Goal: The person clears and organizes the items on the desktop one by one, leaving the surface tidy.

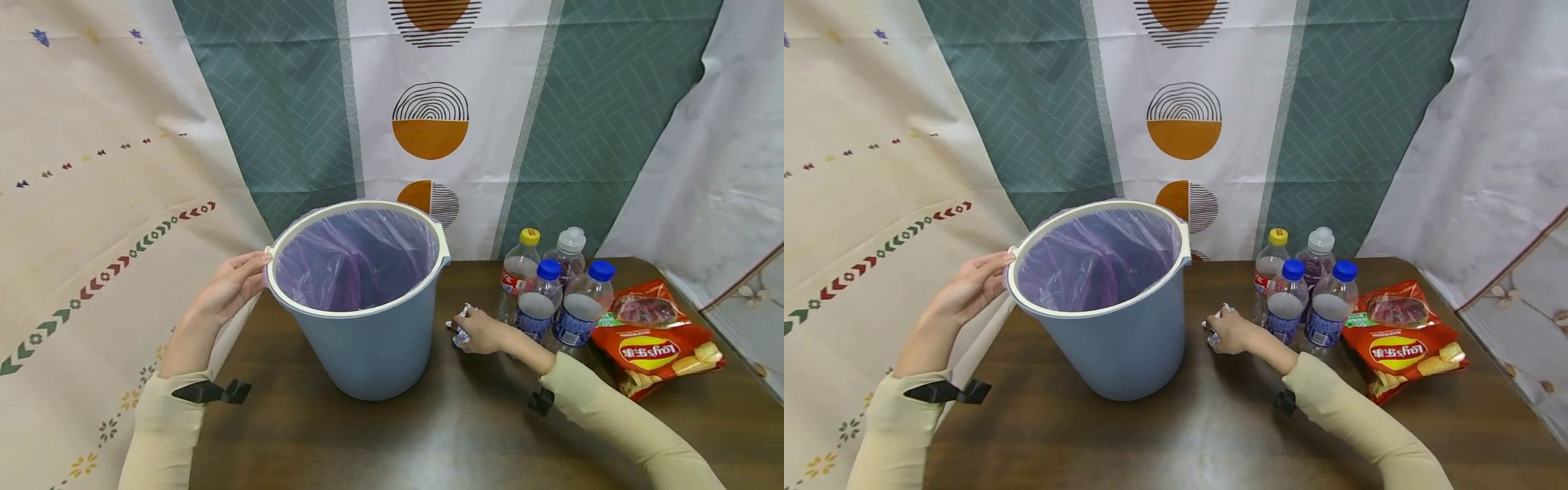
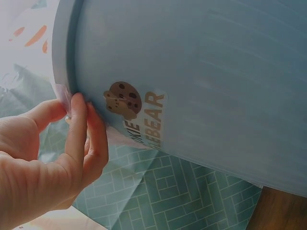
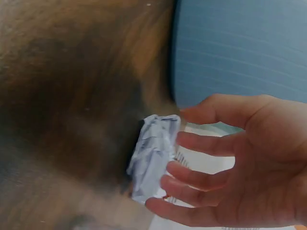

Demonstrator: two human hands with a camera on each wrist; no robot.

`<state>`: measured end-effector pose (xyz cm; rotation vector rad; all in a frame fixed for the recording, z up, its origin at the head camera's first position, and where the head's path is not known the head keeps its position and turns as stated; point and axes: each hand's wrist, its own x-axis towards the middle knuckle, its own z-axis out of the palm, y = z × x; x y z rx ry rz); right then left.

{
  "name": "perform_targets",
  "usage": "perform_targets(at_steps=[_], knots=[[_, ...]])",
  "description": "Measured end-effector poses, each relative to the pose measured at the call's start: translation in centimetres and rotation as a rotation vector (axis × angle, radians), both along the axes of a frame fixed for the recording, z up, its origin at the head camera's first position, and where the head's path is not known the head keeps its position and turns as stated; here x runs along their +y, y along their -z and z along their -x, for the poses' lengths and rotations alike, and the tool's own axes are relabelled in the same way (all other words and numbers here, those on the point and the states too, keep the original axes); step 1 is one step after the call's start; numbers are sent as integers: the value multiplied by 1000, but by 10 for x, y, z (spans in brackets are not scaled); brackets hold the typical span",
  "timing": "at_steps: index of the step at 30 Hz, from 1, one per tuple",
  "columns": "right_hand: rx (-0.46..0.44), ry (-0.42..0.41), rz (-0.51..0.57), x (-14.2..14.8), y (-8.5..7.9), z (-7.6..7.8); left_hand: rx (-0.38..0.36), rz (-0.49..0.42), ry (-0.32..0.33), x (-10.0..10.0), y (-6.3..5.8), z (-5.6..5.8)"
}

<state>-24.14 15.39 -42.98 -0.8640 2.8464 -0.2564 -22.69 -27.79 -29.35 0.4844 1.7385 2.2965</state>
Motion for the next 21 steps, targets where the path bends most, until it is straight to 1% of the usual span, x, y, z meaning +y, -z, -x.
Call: perform_targets(at_steps=[5, 11, 17, 21], knots=[[-72, 40, -51, -1, 6, -1, -7, -6, -6, -1, 1, -1], [-77, 37, -80, -2, 13, -3, -10, 8, -5, -1, 1, 0], [-107, 51, -96, -3, 13, -2, -1, 7, 1, -1, 1, 0], [-84, 42, -99, -3, 12, -2, 0, 10, -3, -1, 0, 0]])
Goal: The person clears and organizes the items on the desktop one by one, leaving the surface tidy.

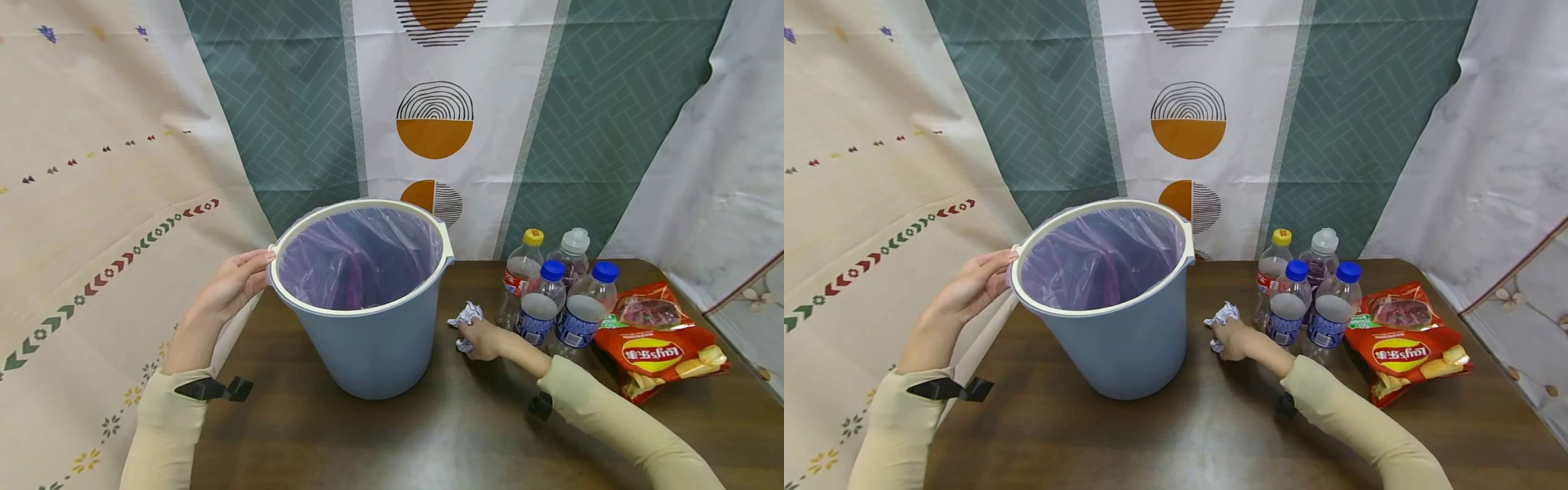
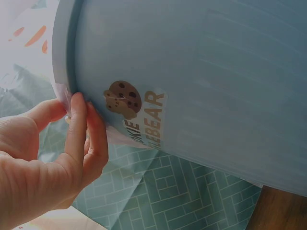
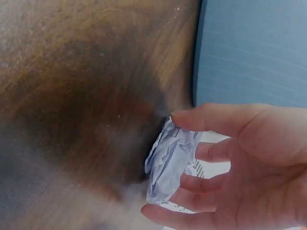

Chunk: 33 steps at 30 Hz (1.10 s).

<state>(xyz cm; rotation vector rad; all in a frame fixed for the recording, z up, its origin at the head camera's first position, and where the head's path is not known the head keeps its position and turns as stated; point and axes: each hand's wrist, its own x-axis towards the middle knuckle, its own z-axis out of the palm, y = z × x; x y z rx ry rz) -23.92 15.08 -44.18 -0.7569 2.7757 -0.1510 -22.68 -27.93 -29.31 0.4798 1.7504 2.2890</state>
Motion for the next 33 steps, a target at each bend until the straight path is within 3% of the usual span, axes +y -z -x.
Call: perform_targets(at_steps=[18, 33], knots=[[91, -18, 74, 0, -20, -5, 1, -8, 9, 0, -1, 0], [65, -18, 54, -4, -43, -8, -12, -18, -2, 0, 1, 0]])
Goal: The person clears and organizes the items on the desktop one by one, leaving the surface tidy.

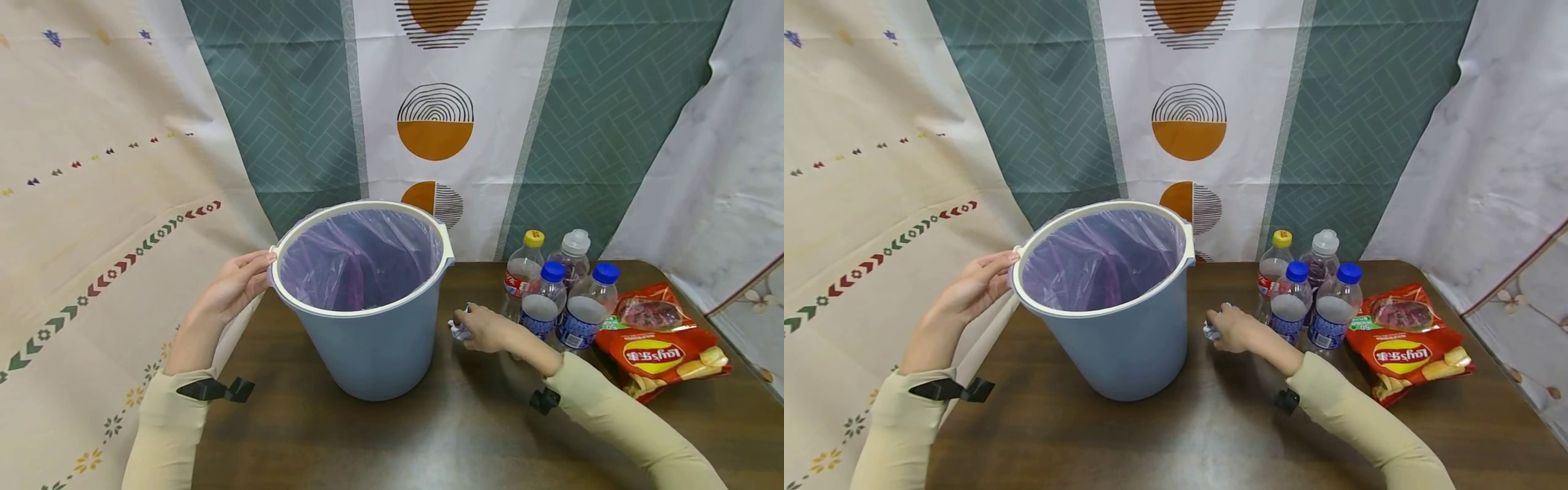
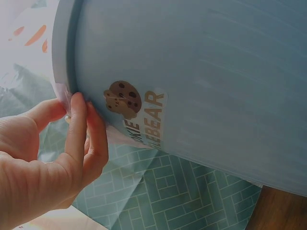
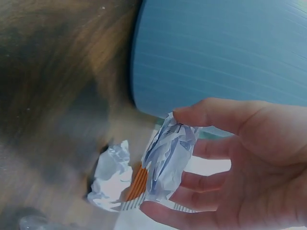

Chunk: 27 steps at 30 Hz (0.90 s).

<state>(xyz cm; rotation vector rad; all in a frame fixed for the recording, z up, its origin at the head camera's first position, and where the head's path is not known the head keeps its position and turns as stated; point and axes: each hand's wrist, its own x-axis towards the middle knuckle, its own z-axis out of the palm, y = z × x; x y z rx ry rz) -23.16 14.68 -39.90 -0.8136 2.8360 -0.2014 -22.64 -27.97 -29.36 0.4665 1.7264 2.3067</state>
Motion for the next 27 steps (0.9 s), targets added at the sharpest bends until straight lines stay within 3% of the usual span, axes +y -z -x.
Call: perform_targets(at_steps=[18, 27], knots=[[79, -63, 102, 5, -21, -8, 11, 9, 9, 0, 1, 0], [69, -62, 136, 4, -33, -12, 2, 17, -6, -1, 0, -1]])
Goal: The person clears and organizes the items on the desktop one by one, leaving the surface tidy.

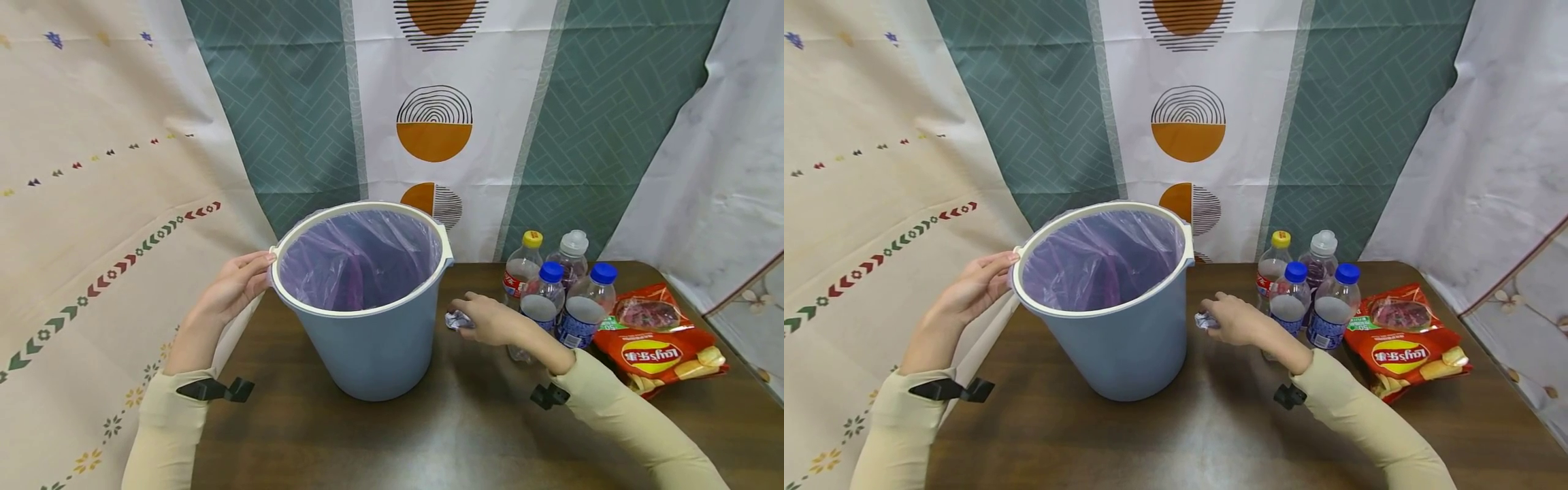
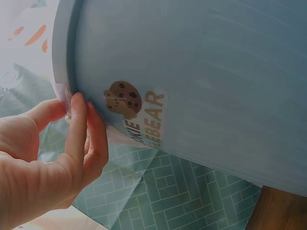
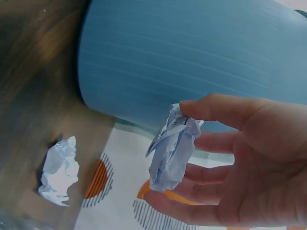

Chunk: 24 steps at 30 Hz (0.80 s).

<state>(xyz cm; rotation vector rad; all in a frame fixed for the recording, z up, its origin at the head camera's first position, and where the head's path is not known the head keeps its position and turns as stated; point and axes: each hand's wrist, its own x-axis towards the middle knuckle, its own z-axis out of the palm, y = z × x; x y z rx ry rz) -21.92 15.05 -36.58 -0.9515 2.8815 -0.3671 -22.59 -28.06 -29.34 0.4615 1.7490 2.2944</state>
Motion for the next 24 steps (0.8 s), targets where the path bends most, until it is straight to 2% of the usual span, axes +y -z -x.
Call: perform_targets(at_steps=[11, 24], knots=[[5, -6, 53, 3, -16, -5, -3, -30, 15, 0, 0, 1], [61, 6, 45, 8, -35, -2, -1, -2, 0, 0, 0, 0]])
